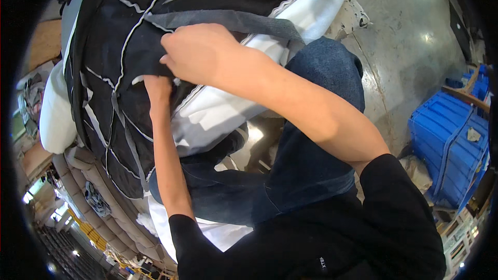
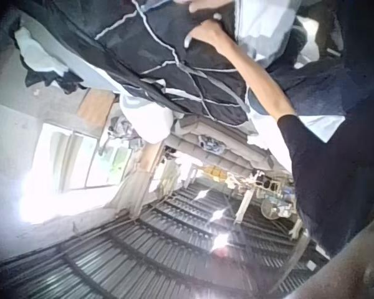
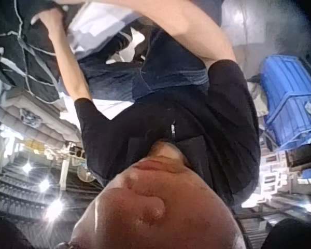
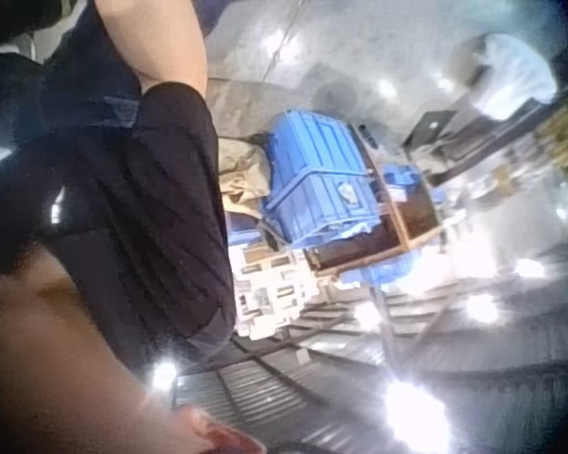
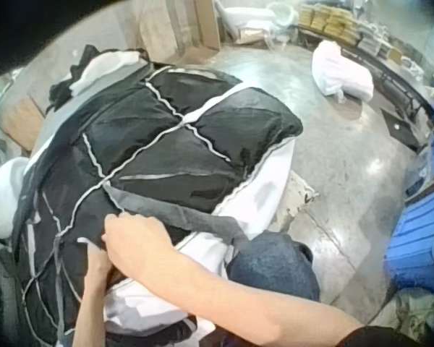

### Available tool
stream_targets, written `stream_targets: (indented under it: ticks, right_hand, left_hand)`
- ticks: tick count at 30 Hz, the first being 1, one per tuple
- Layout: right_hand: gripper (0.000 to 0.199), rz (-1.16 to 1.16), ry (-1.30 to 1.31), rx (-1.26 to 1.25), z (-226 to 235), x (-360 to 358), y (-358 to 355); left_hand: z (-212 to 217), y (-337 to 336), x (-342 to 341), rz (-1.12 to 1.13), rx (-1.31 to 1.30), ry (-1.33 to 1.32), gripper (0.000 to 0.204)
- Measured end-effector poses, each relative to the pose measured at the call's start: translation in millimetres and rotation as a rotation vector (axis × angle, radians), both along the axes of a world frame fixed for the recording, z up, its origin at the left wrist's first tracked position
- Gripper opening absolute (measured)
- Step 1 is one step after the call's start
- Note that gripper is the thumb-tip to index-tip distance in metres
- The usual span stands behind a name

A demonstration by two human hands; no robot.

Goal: Cutting black fabric covers with scissors and stuffing them with white fiberfill padding.

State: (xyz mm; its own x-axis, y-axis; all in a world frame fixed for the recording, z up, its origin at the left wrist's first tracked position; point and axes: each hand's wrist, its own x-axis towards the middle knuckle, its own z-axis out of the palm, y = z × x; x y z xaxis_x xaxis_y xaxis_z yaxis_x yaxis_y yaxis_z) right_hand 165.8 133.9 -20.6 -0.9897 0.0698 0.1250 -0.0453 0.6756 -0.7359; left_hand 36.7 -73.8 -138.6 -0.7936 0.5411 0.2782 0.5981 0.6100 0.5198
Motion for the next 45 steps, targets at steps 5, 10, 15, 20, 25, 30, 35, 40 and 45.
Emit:
stream_targets:
  ticks: [5,10,15,20,25,30,35,40,45]
  right_hand:
    - [0.028,-0.038,0.112,-0.056,-2,0,-3]
    - [0.028,-0.065,0.131,-0.004,-14,0,3]
    - [0.028,0.013,0.032,0.015,-7,-2,-11]
    - [0.027,0.008,0.045,0.005,-13,-7,2]
    - [0.026,0.013,-0.018,0.039,-12,-6,6]
    - [0.026,0.055,-0.021,0.072,-4,-4,4]
    - [0.027,0.052,-0.107,0.073,-9,-2,4]
    - [0.025,0.045,-0.063,0.073,-15,-7,1]
    - [0.025,0.086,-0.018,0.066,-16,-8,3]
  left_hand:
    - [-14,6,-37,-0.058,-0.173,-0.023,0.032]
    - [6,-2,9,-0.123,-0.362,-0.030,0.032]
    - [7,9,-32,-0.118,-0.566,-0.020,0.031]
    - [18,23,-17,-0.140,-0.734,-0.010,0.031]
    - [56,-10,62,-0.048,-0.652,-0.042,0.032]
    - [70,-8,102,-0.046,0.049,-0.462,0.043]
    - [55,16,54,0.124,0.335,-0.845,0.017]
    - [32,6,34,-0.021,0.324,-0.521,0.020]
    - [31,16,35,-0.057,0.150,-0.467,0.021]
